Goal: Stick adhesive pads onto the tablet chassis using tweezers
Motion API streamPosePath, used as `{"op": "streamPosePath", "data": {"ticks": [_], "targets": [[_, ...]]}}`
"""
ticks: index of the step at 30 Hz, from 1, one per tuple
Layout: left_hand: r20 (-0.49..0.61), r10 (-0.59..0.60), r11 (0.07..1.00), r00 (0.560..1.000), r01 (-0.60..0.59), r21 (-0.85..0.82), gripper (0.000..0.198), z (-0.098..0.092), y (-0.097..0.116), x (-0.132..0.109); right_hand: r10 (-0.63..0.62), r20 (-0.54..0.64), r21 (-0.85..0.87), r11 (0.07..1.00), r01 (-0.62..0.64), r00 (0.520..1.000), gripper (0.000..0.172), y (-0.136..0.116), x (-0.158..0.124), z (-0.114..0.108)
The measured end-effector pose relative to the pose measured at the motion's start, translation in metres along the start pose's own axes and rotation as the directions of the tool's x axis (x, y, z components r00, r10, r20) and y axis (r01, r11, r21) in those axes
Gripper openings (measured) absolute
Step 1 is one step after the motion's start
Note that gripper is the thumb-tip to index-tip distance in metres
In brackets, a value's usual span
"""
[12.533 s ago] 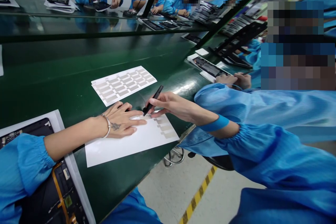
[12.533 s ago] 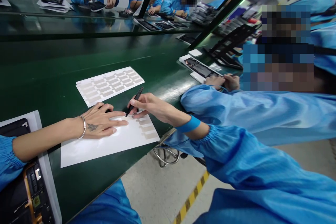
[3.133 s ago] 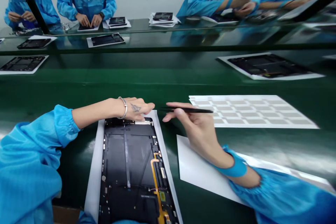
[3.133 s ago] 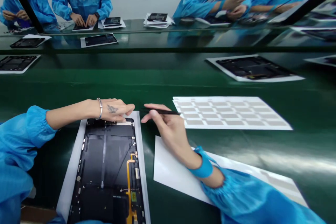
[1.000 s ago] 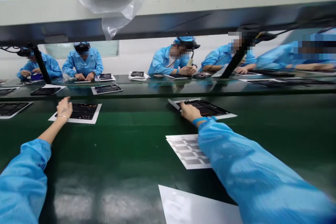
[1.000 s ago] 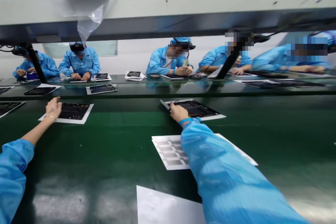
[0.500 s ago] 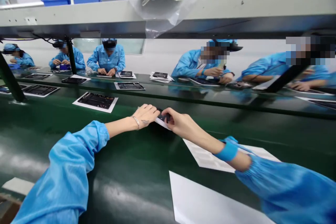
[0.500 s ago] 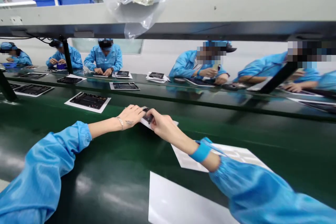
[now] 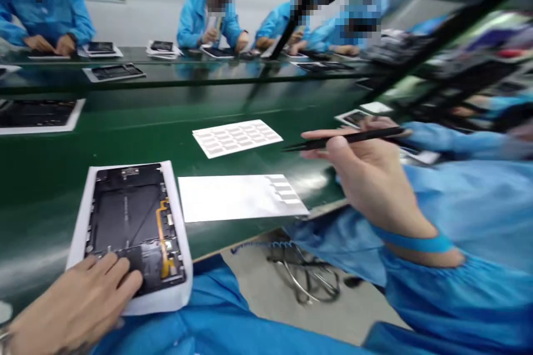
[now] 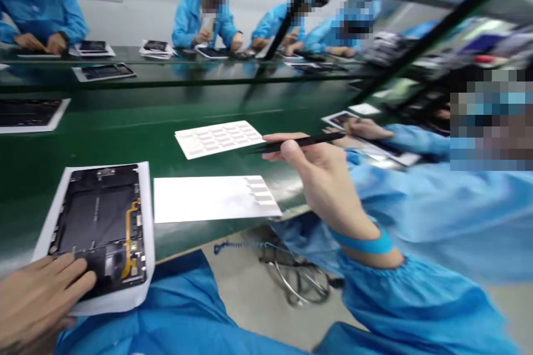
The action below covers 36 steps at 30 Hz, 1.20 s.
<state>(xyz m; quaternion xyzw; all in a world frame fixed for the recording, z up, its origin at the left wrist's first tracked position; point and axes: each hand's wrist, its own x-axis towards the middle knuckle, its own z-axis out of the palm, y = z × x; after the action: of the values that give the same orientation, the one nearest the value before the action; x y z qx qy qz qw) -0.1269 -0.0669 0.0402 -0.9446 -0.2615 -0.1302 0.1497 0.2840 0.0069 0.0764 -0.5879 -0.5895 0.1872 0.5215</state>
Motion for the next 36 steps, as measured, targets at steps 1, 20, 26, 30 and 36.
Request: {"op": "streamPosePath", "data": {"ticks": [1, 20, 26, 30, 36], "targets": [[-0.017, 0.007, 1.0, 1.0, -0.007, -0.019, 0.02, 0.005, -0.002, 0.01, 0.075, 0.008, 0.056, 0.996, -0.075, 0.997, 0.037, 0.014, -0.003, -0.008], [0.243, 0.55, 0.75, 0.799, -0.345, -0.564, 0.046, 0.144, -0.023, 0.274, 0.42, 0.2, 0.002, 0.903, -0.43, 0.885, 0.042, 0.089, -0.02, -0.032], [0.116, 0.553, 0.714, 0.825, -0.397, -0.577, 0.042, 0.144, -0.01, 0.273, 0.44, 0.211, -0.025, 0.895, -0.445, 0.873, 0.042, 0.089, -0.02, -0.031], [0.111, 0.544, 0.724, 0.832, -0.398, -0.564, 0.045, 0.152, -0.004, 0.273, 0.479, 0.222, -0.046, 0.875, -0.481, 0.85, 0.042, 0.088, -0.018, -0.034], [0.142, 0.541, 0.743, 0.829, -0.391, -0.544, 0.045, 0.153, -0.002, 0.275, 0.515, 0.241, -0.039, 0.852, -0.522, 0.823, 0.041, 0.084, -0.015, -0.031]]}}
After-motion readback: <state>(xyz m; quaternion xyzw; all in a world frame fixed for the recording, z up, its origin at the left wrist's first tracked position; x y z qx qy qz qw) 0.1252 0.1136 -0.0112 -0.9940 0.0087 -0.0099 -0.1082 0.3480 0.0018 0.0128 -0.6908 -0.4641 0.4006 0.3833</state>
